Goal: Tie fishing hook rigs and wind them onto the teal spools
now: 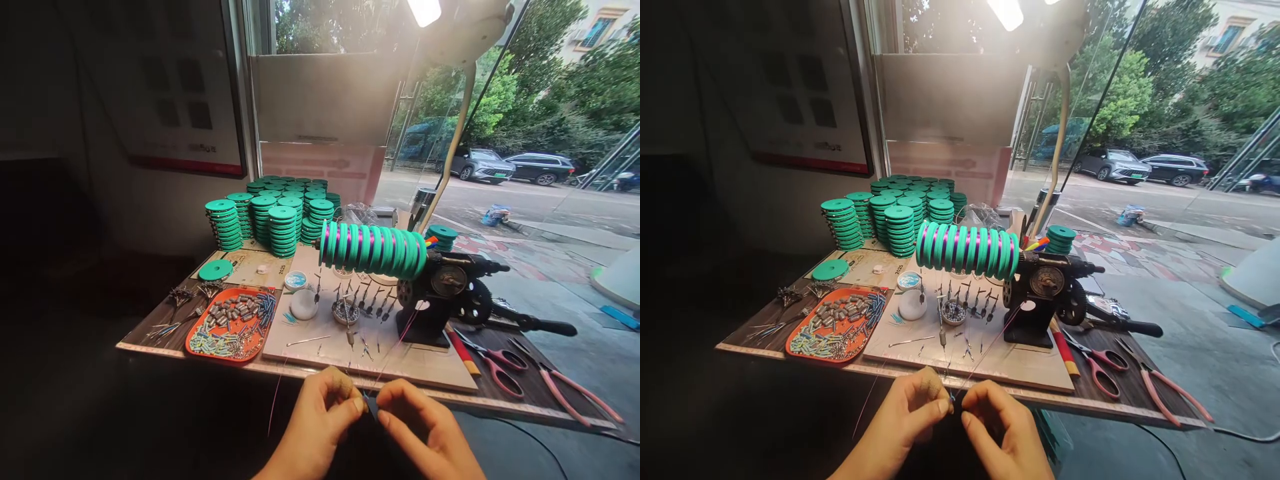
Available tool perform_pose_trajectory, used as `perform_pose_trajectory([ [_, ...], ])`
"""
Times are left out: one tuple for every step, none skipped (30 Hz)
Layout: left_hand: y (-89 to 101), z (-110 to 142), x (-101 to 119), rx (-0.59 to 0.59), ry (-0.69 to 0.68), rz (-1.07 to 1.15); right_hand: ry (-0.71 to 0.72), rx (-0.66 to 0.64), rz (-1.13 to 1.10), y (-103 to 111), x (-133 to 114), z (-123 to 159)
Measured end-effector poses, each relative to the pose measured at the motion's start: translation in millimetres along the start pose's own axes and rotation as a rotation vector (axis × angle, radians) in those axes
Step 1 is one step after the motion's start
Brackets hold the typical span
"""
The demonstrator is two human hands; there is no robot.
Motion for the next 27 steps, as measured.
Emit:
perform_pose_trajectory([
  [-0.2,0.0,0.7,-0.004,-0.012,-0.010,-0.017,0.035,-0.033,-0.6,0.3,-0.1],
  [-0.5,0.1,1.7,-0.008,-0.025,-0.021,-0.039,0.062,-0.072,-1.8,1.0,-0.3],
  [-1.0,0.3,2.9,-0.010,-0.039,-0.034,-0.069,0.073,-0.123,-4.3,2.4,-0.7],
  [-1.6,0.5,4.4,-0.012,-0.055,-0.050,-0.103,0.066,-0.188,-7.9,4.2,-1.3],
  [-2.2,0.8,6.3,-0.011,-0.075,-0.067,-0.140,0.050,-0.262,-12.0,6.3,-1.9],
  [-2.7,1.2,8.3,-0.008,-0.100,-0.085,-0.173,0.035,-0.338,-15.8,8.4,-2.6],
  [-3.2,1.7,10.3,-0.004,-0.127,-0.106,-0.198,0.025,-0.407,-18.9,10.2,-3.4],
  [-3.7,2.2,12.0,0.000,-0.154,-0.127,-0.209,0.017,-0.464,-21.1,11.4,-4.4],
  [-4.2,2.8,13.2,0.003,-0.180,-0.148,-0.209,0.013,-0.505,-22.4,12.0,-5.5],
  [-4.5,3.5,13.9,0.007,-0.202,-0.172,-0.204,0.011,-0.536,-23.0,12.5,-6.6],
  [-4.7,4.2,14.2,0.014,-0.222,-0.198,-0.207,-0.001,-0.565,-24.0,13.2,-7.7],
  [-4.9,5.0,14.6,0.018,-0.242,-0.226,-0.216,-0.022,-0.598,-25.6,14.0,-8.8],
  [-5.2,5.6,14.9,0.022,-0.259,-0.247,-0.232,-0.048,-0.633,-27.6,15.0,-9.7],
  [-5.3,6.1,15.1,0.025,-0.268,-0.256,-0.253,-0.076,-0.672,-29.8,15.9,-10.5],
  [-5.4,6.3,15.2,0.026,-0.268,-0.249,-0.275,-0.104,-0.712,-32.1,16.7,-11.2],
  [-5.3,6.1,15.2,0.025,-0.261,-0.223,-0.295,-0.132,-0.752,-34.6,17.1,-11.8],
  [-5.1,5.8,15.3,0.025,-0.250,-0.187,-0.308,-0.155,-0.790,-36.6,17.2,-12.3],
  [-4.7,5.2,15.1,0.026,-0.234,-0.150,-0.316,-0.169,-0.822,-38.1,17.3,-12.8],
  [-4.5,4.5,14.5,0.025,-0.213,-0.112,-0.318,-0.179,-0.849,-39.4,17.1,-13.2],
  [-4.6,3.7,13.5,0.017,-0.193,-0.072,-0.313,-0.185,-0.872,-40.3,16.8,-13.7],
  [-4.9,2.8,12.0,0.006,-0.169,-0.030,-0.305,-0.192,-0.892,-41.3,16.3,-14.0],
  [-5.4,2.0,10.1,-0.008,-0.145,0.014,-0.294,-0.199,-0.908,-42.3,15.9,-14.4],
  [-5.8,1.4,8.0,-0.020,-0.123,0.058,-0.283,-0.207,-0.922,-43.2,15.5,-14.7],
  [-6.2,0.8,6.1,-0.032,-0.104,0.098,-0.273,-0.215,-0.936,-44.3,15.3,-15.1],
  [-6.3,0.4,4.5,-0.040,-0.090,0.126,-0.262,-0.226,-0.948,-45.5,15.2,-15.4],
  [-6.0,-0.1,3.2,-0.042,-0.079,0.139,-0.254,-0.234,-0.955,-46.4,15.5,-15.7],
  [-5.4,-0.5,2.0,-0.040,-0.070,0.141,-0.243,-0.239,-0.957,-47.0,16.0,-16.1],
])
Point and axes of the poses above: each hand's wrist, its own z-axis away from the middle knuckle, its own y-axis out of the back of the hand, x = y × z, the point moved 7 cm from there along -z, towards the middle knuckle, and after that the axes turned 11 degrees about z, right-handed, at the moved point
